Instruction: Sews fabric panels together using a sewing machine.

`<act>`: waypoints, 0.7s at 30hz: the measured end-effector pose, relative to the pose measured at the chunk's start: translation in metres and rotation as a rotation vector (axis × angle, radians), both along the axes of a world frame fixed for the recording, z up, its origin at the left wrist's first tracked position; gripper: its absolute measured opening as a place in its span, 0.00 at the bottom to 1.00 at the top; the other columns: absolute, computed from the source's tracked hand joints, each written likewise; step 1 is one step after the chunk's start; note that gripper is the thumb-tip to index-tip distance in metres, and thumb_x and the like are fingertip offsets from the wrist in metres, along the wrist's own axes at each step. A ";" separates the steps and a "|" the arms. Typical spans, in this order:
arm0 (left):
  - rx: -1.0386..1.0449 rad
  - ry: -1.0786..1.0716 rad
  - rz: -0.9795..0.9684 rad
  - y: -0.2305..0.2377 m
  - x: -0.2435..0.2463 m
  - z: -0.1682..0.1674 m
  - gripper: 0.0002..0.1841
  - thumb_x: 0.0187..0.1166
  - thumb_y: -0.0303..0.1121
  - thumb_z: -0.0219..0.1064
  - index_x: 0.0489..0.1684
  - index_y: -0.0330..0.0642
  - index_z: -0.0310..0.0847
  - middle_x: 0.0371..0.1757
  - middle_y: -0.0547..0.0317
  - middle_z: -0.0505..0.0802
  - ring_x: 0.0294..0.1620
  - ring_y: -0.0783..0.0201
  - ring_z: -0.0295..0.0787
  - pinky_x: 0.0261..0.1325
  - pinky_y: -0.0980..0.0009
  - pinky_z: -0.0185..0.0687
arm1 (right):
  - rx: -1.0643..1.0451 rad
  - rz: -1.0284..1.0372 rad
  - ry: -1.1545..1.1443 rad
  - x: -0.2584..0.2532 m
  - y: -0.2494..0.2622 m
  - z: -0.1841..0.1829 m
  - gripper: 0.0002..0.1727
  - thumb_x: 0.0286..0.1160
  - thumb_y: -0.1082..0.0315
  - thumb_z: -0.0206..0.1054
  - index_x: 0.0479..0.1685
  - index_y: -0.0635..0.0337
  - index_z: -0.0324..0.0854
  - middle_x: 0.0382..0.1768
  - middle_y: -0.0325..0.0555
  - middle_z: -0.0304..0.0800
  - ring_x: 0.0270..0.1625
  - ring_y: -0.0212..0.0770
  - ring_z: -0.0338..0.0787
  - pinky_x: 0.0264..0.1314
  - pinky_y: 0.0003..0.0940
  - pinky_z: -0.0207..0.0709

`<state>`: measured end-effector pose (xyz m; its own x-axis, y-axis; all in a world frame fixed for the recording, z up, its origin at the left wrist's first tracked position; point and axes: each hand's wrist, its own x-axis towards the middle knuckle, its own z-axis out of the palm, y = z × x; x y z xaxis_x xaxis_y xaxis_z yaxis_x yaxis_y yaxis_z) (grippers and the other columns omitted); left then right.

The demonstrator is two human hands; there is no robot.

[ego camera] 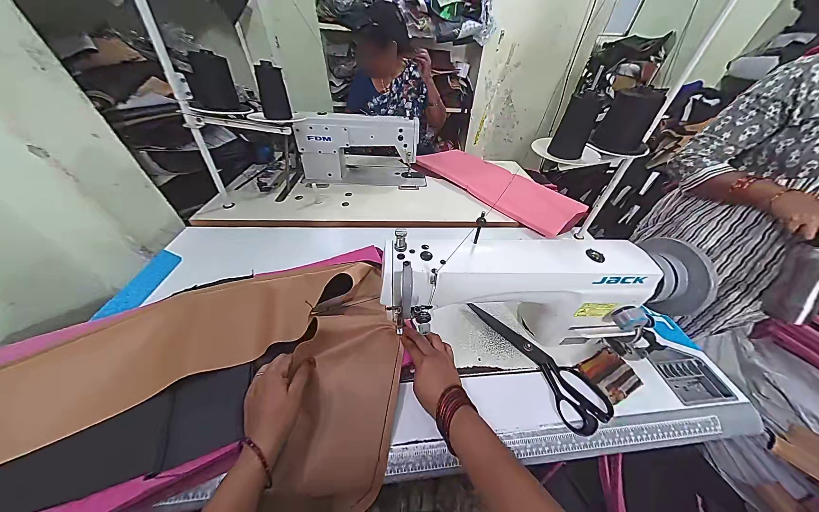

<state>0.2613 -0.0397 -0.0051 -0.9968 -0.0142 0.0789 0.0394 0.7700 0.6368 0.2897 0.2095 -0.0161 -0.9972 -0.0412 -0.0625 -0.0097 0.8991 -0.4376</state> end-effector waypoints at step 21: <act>-0.427 -0.153 -0.382 -0.028 -0.121 0.021 0.19 0.77 0.34 0.73 0.57 0.27 0.84 0.53 0.27 0.91 0.61 0.30 0.87 0.67 0.32 0.73 | -0.004 0.023 -0.073 -0.003 -0.005 0.012 0.45 0.69 0.83 0.59 0.92 0.40 0.62 0.86 0.49 0.70 0.88 0.60 0.63 0.83 0.63 0.58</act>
<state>0.1407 -0.0673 0.0163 -0.9253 0.3496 -0.1467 0.2966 0.9085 0.2945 0.2869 0.2047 -0.0043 -0.9888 -0.0646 -0.1347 0.0015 0.8974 -0.4412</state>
